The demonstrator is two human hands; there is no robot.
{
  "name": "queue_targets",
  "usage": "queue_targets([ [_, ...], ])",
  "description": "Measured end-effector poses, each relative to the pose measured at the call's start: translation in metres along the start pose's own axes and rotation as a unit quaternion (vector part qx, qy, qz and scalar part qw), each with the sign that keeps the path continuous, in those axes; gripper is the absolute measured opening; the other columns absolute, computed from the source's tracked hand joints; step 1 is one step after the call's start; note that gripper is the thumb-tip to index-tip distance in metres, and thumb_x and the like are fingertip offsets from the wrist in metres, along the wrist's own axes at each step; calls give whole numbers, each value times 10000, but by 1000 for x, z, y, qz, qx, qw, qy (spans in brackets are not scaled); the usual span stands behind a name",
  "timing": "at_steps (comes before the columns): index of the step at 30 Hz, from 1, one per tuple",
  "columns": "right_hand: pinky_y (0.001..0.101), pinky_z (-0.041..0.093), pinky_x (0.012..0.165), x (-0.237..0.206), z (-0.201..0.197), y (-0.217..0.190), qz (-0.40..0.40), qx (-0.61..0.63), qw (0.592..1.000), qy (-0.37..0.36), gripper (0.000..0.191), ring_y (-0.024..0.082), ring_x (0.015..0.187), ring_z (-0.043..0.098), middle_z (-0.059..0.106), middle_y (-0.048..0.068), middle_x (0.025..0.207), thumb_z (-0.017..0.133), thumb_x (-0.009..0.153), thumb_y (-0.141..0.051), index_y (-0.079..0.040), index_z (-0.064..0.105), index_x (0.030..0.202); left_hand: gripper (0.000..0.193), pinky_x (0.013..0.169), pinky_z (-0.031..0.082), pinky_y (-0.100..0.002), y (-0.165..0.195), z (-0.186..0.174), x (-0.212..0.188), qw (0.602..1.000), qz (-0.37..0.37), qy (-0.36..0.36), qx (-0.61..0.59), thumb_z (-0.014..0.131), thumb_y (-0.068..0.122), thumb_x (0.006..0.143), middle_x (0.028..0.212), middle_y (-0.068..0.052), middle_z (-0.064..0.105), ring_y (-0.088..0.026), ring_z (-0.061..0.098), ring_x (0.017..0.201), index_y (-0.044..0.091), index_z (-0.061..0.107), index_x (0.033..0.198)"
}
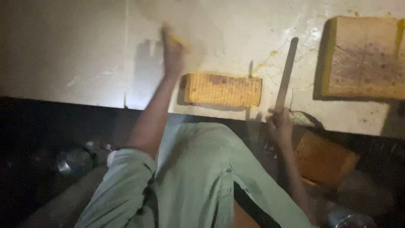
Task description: The person cuts a slab of honeycomb into slices with a long knife on a tiled counter, holding the honeycomb steady with one hand while slicing, repositioning the block between cuts, and finally placing the cut honeycomb piece onto a sheet of newspaper.
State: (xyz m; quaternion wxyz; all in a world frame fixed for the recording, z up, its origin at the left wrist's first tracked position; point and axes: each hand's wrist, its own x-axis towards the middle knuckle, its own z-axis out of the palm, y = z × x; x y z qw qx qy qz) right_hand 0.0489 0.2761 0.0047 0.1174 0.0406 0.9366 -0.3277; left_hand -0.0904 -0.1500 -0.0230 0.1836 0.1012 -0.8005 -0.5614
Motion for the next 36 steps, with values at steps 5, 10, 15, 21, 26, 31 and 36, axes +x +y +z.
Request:
queue_targets([
  [5,527,556,708,65,15,-38,-72,-37,995,-60,310,445,840,703,705,235,920,619,919,-84,1,463,1174,889,1290,169,-607,48,-26,-89,919,128,-227,296,726,206,886,1723,-156,102,-408,94,1603,180,246,1634],
  [10,534,539,625,73,57,-119,-132,-213,967,-40,228,462,750,676,657,263,1053,588,958,-77,-29,495,1160,865,1192,275,-631,31,-100,-142,948,39,-200,244,767,181,781,1632,-272,198,-516,211,1495,108,381,1551],
  [15,509,584,637,108,144,-265,30,-64,983,-168,207,393,786,718,648,199,1011,527,1006,-154,-18,468,1151,859,1246,319,-594,-61,-181,-113,969,-44,-90,225,689,140,875,1659,-289,222,-492,260,1539,78,259,1616],
  [21,488,589,687,183,295,-454,-13,-94,943,-319,274,386,805,720,619,178,1034,572,963,-127,-40,492,1209,867,1265,188,-683,-153,-321,-5,928,-102,77,349,656,188,957,1678,-331,167,-555,158,1554,-5,163,1644],
  [26,488,562,810,251,395,-569,-362,47,896,-252,194,437,939,647,589,227,1061,601,934,-8,-46,541,1114,982,1270,65,-698,-220,-424,134,879,-182,85,433,644,121,826,1684,-304,90,-523,44,1568,-26,103,1632],
  [31,493,575,778,305,422,-606,-295,139,907,-265,304,416,956,697,628,226,1116,567,975,-11,-5,501,1271,858,1333,40,-653,-285,-469,238,867,-121,55,480,617,101,1018,1755,-247,33,-468,-2,1622,-5,53,1655],
  [36,523,565,683,266,372,-538,-79,-51,952,-290,244,443,869,724,692,228,999,560,1056,-164,-36,506,1257,774,1367,94,-551,-270,-470,224,881,-93,89,455,544,50,1097,1743,-221,18,-428,21,1624,60,45,1689],
])
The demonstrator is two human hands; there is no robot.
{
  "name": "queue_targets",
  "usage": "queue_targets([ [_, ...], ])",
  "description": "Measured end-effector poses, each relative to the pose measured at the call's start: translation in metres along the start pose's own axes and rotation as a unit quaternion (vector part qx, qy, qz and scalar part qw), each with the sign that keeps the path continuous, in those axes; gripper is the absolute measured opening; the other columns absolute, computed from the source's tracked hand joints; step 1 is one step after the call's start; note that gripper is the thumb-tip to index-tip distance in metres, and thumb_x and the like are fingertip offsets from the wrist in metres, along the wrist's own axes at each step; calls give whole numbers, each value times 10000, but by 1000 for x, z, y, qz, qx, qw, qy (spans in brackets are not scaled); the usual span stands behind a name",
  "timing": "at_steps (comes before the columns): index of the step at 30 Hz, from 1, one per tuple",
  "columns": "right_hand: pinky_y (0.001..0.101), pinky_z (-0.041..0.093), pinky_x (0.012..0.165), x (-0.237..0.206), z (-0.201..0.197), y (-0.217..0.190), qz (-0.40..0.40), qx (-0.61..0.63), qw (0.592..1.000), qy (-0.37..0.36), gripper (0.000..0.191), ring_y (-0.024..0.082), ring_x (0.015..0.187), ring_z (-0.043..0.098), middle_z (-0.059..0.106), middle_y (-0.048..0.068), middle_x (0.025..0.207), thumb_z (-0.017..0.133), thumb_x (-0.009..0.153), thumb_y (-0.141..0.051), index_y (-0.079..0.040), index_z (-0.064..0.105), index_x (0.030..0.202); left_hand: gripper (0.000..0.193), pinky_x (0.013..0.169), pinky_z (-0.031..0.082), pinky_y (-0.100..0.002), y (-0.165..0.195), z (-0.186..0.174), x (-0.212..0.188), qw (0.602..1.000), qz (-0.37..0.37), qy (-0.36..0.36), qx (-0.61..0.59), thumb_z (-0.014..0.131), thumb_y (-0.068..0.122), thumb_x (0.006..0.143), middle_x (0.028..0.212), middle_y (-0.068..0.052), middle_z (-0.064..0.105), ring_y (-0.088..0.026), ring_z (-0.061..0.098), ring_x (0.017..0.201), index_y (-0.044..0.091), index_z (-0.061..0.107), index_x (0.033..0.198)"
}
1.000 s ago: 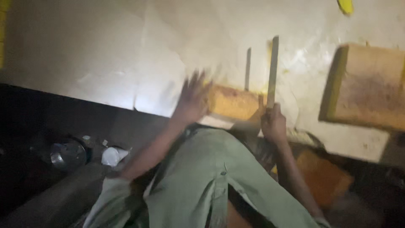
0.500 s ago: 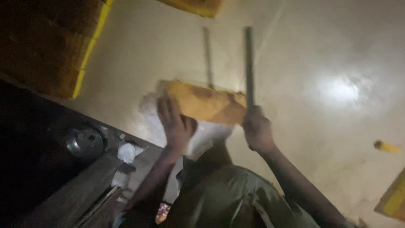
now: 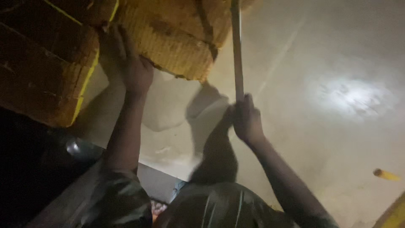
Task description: The person cuts a slab of honeycomb into slices with a long knife on a tiled counter, holding the honeycomb steady with one hand while slicing, repositioning the block between cuts, and finally placing the cut honeycomb piece onto a sheet of newspaper.
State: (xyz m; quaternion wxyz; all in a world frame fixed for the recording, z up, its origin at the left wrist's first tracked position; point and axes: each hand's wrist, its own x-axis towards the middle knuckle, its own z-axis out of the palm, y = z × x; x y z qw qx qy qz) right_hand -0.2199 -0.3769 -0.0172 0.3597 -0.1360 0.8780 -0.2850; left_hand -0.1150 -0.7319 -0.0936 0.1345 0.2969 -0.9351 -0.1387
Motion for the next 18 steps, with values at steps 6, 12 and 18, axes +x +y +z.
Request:
queue_targets([
  [6,537,549,740,-177,-10,161,-135,-94,960,228,359,432,946,687,675,181,1053,632,929,-278,-49,554,1194,764,1333,67,-621,84,-29,-100,1000,10,10,3,538,122,1096,1744,-313,57,-501,43,1625,20,118,1725],
  [12,492,495,797,-359,-87,379,-33,-170,927,333,195,397,907,621,628,168,940,587,939,-200,-96,671,1080,779,1221,24,-729,196,-62,-309,985,77,-153,35,542,362,1026,1705,-325,128,-531,63,1581,-18,253,1641],
  [18,418,541,768,-514,-131,511,45,59,858,509,245,272,856,683,687,139,946,579,1022,-252,-34,650,1108,806,1278,165,-709,332,-60,-494,926,364,-84,-55,558,453,1095,1674,-404,151,-571,149,1581,-55,264,1648],
])
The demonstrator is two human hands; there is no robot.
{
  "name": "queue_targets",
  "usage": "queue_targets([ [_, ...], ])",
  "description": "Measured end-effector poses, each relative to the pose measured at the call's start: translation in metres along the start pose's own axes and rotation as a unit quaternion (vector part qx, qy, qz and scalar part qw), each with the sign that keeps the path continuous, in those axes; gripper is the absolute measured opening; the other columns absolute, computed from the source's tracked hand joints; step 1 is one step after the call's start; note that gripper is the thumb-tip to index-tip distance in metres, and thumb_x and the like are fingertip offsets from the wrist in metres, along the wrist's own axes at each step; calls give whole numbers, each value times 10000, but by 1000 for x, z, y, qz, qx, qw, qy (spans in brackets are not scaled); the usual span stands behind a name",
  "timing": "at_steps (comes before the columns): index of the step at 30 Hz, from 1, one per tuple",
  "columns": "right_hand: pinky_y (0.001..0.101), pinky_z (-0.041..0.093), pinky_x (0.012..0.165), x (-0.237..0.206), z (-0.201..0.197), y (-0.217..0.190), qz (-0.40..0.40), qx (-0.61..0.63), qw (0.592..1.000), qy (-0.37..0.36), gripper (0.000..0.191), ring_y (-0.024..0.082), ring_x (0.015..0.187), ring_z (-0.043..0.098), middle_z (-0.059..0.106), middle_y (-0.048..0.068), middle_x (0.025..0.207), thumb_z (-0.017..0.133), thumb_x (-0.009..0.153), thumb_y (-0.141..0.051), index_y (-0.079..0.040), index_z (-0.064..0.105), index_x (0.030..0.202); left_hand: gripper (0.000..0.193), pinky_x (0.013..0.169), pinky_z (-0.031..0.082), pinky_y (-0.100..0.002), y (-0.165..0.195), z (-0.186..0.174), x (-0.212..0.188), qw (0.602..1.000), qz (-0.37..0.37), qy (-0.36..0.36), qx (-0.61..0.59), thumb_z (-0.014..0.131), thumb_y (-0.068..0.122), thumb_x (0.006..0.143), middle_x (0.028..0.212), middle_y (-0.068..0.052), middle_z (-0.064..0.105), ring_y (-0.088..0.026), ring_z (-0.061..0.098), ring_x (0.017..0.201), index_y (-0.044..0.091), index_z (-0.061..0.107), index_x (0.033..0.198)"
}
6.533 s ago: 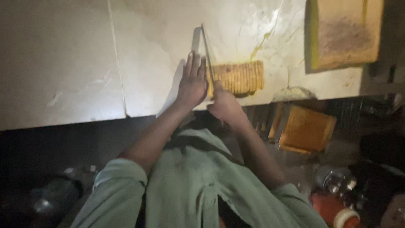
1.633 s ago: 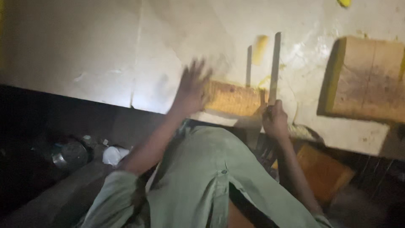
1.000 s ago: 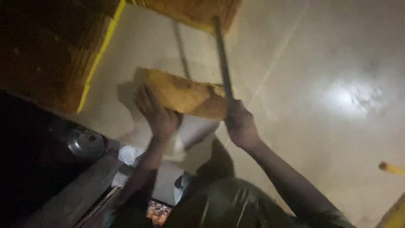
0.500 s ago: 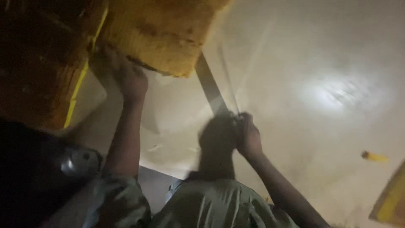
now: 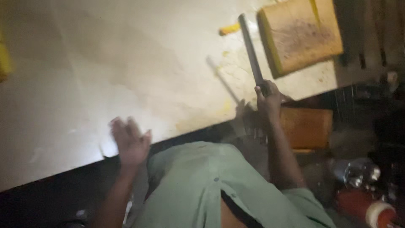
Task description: The person cuts a slab of honeycomb into slices with a long knife on a tiled counter, holding the honeycomb steady with one hand while slicing, repositioning the block between cuts, and finally placing the cut honeycomb piece onto a sheet of newspaper.
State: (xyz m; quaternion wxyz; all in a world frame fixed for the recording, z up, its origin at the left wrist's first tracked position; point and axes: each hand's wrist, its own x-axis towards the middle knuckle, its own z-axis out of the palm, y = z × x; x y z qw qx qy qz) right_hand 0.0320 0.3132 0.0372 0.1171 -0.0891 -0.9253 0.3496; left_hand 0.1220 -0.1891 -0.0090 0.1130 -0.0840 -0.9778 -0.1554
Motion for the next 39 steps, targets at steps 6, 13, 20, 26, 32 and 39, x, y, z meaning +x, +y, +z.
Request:
queue_targets([
  [6,398,523,708,-109,-46,47,318,50,945,-49,469,233,800,653,686,168,920,638,1002,-399,-19,610,1274,795,1215,167,-669,180,65,52,980,97,-128,-121,633,501,924,1616,-387,200,-560,184,1517,128,389,1582],
  [13,372,550,812,-144,-54,123,239,72,966,-71,515,256,963,716,732,158,1042,812,846,-267,-6,580,1225,535,1244,154,-663,303,164,143,902,378,-179,-103,561,396,1025,1668,-127,323,-339,203,1583,232,495,1530],
  [20,405,550,797,-74,-92,193,340,29,935,-94,406,301,880,705,703,197,977,740,922,-233,-25,580,1231,611,1202,69,-697,314,243,345,864,457,-200,73,483,322,1006,1704,-86,304,-312,176,1583,183,410,1597],
  [26,401,528,850,26,-94,196,292,29,956,-29,372,300,981,674,663,195,1053,710,921,-128,27,558,1222,587,1122,258,-682,348,296,554,979,189,-81,-1,483,295,1078,1648,-266,319,-446,201,1508,59,407,1611],
  [32,357,564,858,106,-73,179,327,170,929,-44,337,233,952,711,701,142,1016,600,869,-71,-23,530,1195,522,985,522,-515,425,298,536,941,117,-292,-123,501,325,1088,1402,-191,530,-393,535,1233,101,410,1551],
  [39,404,507,819,122,-65,164,178,43,981,-64,301,300,884,609,585,175,963,588,790,5,12,532,1086,705,904,467,-567,359,238,402,997,73,-21,-28,697,425,881,1268,-267,517,-414,528,1153,223,457,1513],
])
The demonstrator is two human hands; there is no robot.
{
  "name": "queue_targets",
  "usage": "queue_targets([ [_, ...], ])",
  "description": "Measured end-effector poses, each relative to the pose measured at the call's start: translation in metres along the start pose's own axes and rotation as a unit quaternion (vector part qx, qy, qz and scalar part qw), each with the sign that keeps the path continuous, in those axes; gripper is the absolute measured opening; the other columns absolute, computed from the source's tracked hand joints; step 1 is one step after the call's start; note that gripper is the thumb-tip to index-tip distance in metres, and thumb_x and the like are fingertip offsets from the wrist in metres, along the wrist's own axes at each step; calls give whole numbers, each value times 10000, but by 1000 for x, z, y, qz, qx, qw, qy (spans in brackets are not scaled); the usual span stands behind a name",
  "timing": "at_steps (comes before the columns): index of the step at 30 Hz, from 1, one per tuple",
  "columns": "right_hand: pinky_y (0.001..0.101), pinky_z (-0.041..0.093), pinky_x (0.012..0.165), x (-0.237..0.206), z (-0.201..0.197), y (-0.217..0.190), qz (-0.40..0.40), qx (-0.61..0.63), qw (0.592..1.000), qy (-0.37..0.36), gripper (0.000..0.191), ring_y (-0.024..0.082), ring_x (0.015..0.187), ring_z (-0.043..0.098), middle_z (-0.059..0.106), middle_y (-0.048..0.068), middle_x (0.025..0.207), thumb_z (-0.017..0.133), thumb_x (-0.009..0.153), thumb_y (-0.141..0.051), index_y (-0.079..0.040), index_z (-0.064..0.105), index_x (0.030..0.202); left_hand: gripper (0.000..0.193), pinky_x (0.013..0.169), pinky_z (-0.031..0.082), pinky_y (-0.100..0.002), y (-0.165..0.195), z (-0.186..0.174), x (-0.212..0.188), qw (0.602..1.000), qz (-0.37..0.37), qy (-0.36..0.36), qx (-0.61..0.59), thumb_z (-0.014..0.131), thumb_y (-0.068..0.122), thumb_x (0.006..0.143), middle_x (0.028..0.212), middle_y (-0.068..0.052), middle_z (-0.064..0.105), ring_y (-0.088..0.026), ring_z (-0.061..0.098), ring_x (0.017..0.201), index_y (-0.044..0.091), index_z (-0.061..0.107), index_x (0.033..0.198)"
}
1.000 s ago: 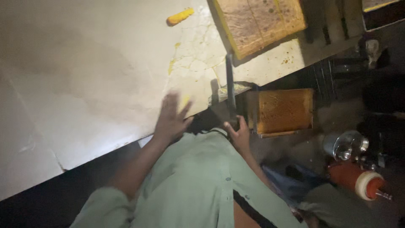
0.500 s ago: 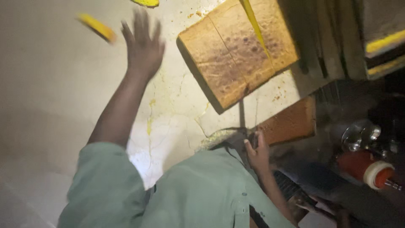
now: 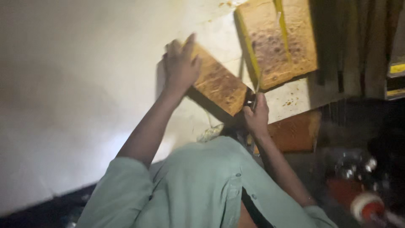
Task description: The person cuts a slab of honeycomb into slices with a long knife on a tiled counter, holding the honeycomb steady with one hand while slicing, repositioning the block between cuts, and finally placing the cut honeycomb piece onto a sheet of newspaper.
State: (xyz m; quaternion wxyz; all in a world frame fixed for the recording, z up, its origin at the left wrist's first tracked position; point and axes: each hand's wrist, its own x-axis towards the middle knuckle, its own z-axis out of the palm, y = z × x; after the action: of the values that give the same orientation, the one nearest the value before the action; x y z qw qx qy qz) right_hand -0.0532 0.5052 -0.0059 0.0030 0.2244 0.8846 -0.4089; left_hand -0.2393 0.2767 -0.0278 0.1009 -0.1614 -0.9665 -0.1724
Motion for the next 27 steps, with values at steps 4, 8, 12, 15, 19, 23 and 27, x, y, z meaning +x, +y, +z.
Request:
queue_targets([
  [4,368,508,808,-37,33,-14,-82,58,981,-167,322,264,876,583,578,158,952,573,806,24,14,564,1128,659,997,443,-577,-81,-58,-150,984,-164,-31,-59,729,320,949,1183,-218,523,-427,497,1143,169,502,1549],
  [8,302,557,715,-79,78,-22,-60,247,900,-355,303,140,794,643,638,61,891,525,880,10,-22,579,1177,708,1071,431,-588,-131,-113,-291,956,-292,4,-29,702,316,989,1391,-248,486,-447,463,1251,138,429,1617],
  [12,309,473,457,-128,97,-21,97,309,857,-400,230,116,520,560,568,43,683,530,966,-44,-45,554,1195,985,1113,294,-691,-119,-135,-337,982,-188,-6,34,755,495,878,1565,-349,278,-555,305,1418,61,293,1632],
  [15,319,462,465,-166,90,-17,46,178,920,-345,196,117,524,541,558,66,709,644,1051,-142,1,606,1178,1116,1117,160,-729,-83,-137,-310,995,-52,-71,52,745,716,768,1614,-277,211,-505,224,1475,125,287,1597],
  [19,475,520,576,-204,81,-3,-54,53,948,-308,413,341,676,643,636,183,813,649,907,-116,-23,478,1271,1169,1126,141,-714,-55,-137,-260,969,-24,-239,51,763,678,681,1601,-188,296,-377,266,1484,126,286,1593],
  [23,582,498,756,-239,104,11,-107,-62,951,-284,537,520,917,644,662,285,954,608,859,-89,-60,429,1364,1140,1201,231,-631,-71,-150,-250,966,10,-254,-49,758,624,714,1560,-157,415,-311,361,1471,114,304,1626],
  [27,571,514,842,-261,138,-5,-32,-93,949,-299,293,502,926,683,719,278,958,354,1177,-285,-70,550,1134,1102,1136,247,-658,-86,-155,-260,970,57,-236,-20,778,527,635,1495,-144,466,-316,417,1420,135,367,1579],
])
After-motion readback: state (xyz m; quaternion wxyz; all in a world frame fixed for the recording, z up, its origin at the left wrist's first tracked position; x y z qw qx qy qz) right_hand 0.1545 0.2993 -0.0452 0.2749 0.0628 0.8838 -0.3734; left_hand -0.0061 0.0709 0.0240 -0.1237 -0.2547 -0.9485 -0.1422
